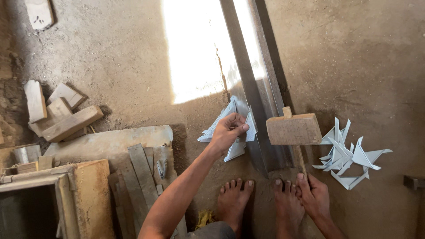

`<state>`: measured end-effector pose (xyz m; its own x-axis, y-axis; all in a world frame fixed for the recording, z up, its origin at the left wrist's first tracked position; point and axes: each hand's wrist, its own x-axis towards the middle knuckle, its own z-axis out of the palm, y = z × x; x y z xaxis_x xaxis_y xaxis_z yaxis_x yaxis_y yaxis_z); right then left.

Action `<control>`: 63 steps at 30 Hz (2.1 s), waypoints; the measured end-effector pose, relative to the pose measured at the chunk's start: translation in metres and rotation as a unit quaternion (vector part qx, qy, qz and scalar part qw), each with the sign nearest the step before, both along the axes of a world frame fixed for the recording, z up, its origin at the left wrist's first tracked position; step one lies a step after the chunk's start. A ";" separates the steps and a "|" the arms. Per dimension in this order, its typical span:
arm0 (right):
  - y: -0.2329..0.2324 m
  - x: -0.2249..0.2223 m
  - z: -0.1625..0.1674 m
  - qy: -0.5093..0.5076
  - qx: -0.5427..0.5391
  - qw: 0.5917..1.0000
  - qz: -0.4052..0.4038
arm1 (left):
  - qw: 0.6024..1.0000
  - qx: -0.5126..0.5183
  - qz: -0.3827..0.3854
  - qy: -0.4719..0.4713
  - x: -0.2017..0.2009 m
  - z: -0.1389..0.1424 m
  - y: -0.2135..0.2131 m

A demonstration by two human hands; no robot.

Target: The person sits on the floor and bends small white flat pieces one at a time over the edge of a heavy metal bar, striking them with a wooden mallet to fold them, then sets the folded piece on a growing pile beside them.

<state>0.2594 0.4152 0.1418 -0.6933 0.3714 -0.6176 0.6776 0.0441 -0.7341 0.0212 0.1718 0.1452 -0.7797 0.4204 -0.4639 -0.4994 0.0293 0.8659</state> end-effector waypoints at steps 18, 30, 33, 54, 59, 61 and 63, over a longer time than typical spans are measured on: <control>0.008 -0.039 0.016 0.338 -0.195 0.915 -0.100 | 1.000 -0.012 -0.004 0.010 -0.018 -0.034 0.006; 0.002 -0.054 -0.007 0.084 -0.018 0.996 -0.018 | 1.000 0.006 -0.007 0.018 -0.021 -0.039 0.005; -0.006 -0.063 -0.007 0.177 -0.186 0.951 -0.172 | 0.999 0.028 0.005 0.018 -0.018 -0.041 0.002; 0.053 -0.032 0.053 0.143 0.069 0.982 -0.098 | 0.778 -0.402 -0.377 0.302 -0.113 -0.006 0.135; 0.038 -0.047 0.076 0.184 0.099 0.976 -0.061 | 0.713 -0.404 -0.499 0.281 -0.135 -0.044 0.140; 0.032 -0.052 0.072 0.162 0.122 0.979 -0.006 | 0.715 -0.416 -0.486 0.282 -0.132 -0.045 0.138; 0.029 -0.055 0.066 0.103 0.057 0.993 -0.010 | 0.759 -0.403 -0.442 0.258 -0.128 -0.039 0.136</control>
